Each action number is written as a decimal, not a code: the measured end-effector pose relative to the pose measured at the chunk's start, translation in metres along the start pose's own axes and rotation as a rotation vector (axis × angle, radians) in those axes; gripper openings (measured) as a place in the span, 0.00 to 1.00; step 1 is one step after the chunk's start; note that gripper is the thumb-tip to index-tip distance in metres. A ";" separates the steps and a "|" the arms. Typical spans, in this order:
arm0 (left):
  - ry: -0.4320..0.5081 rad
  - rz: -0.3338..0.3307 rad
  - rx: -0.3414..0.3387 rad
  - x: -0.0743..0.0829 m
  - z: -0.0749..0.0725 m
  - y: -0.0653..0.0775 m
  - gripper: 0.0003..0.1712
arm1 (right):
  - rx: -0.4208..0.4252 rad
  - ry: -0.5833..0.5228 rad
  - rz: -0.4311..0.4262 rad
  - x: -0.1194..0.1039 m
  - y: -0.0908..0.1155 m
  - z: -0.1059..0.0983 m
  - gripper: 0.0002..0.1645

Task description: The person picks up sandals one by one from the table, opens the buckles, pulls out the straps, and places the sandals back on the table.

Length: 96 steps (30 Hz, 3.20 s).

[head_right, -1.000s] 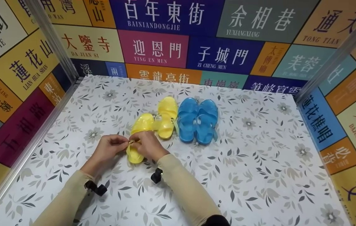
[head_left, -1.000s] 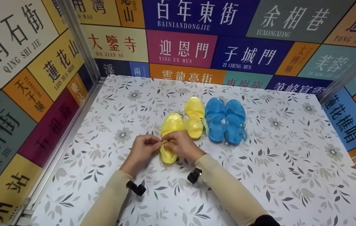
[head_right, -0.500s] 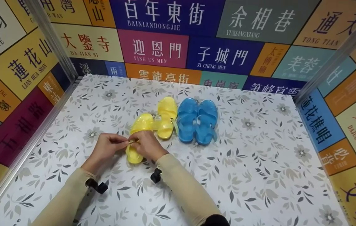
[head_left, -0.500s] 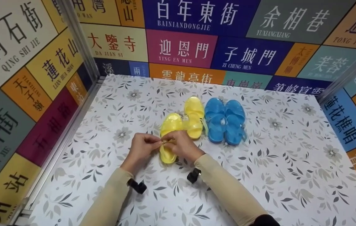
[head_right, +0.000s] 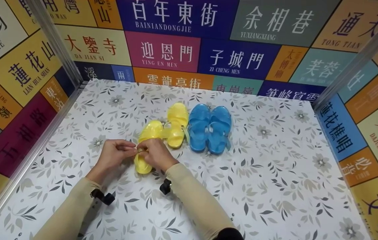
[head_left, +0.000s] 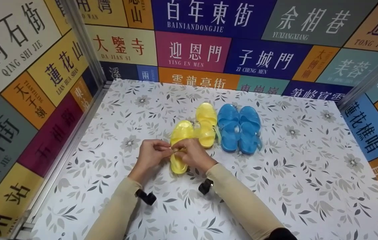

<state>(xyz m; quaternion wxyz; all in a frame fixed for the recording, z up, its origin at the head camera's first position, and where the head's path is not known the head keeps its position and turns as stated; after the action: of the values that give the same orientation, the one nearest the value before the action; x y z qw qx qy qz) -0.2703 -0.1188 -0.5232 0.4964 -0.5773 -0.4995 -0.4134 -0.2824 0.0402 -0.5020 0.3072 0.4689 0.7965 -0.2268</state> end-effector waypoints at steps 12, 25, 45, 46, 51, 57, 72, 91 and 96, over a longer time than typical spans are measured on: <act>-0.065 -0.013 -0.087 -0.003 -0.001 0.003 0.06 | 0.009 0.026 -0.015 0.001 0.002 0.001 0.13; 0.075 -0.146 -0.027 -0.008 0.001 0.003 0.12 | 0.009 0.008 -0.019 -0.001 0.000 0.001 0.14; 0.028 0.016 -0.150 0.002 0.002 -0.001 0.15 | 0.027 -0.107 0.066 0.004 -0.001 -0.005 0.08; 0.027 0.014 -0.155 0.004 0.002 -0.002 0.16 | 0.038 -0.110 0.063 0.003 -0.001 -0.005 0.08; 0.034 -0.010 -0.168 0.005 0.004 -0.003 0.22 | 0.082 -0.120 0.055 0.001 -0.003 -0.006 0.07; 0.043 0.012 -0.211 0.008 0.008 -0.002 0.24 | 0.057 -0.115 0.076 0.002 -0.002 -0.006 0.13; -0.262 0.096 -0.202 0.013 0.008 -0.010 0.21 | 0.056 -0.057 0.117 0.012 0.001 -0.014 0.11; -0.259 0.190 -0.165 0.009 0.005 -0.010 0.04 | 0.065 -0.089 0.095 0.013 0.000 -0.008 0.06; -0.244 0.176 -0.131 0.007 0.004 -0.009 0.03 | 0.039 -0.117 0.116 0.014 0.001 -0.008 0.06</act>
<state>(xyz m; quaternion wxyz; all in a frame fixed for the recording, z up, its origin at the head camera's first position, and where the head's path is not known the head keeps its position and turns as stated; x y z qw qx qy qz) -0.2778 -0.1134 -0.5156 0.4277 -0.6958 -0.4756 -0.3266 -0.2894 0.0542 -0.5063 0.3563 0.5061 0.7442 -0.2512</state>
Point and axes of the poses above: each hand's wrist, its own y-axis away from the middle knuckle, its own z-axis out of the palm, x = y × z, the point moved 6 cm from there along -y, towards the middle knuckle, and after that the axes turned 10 degrees about z, right-handed, at the moved point
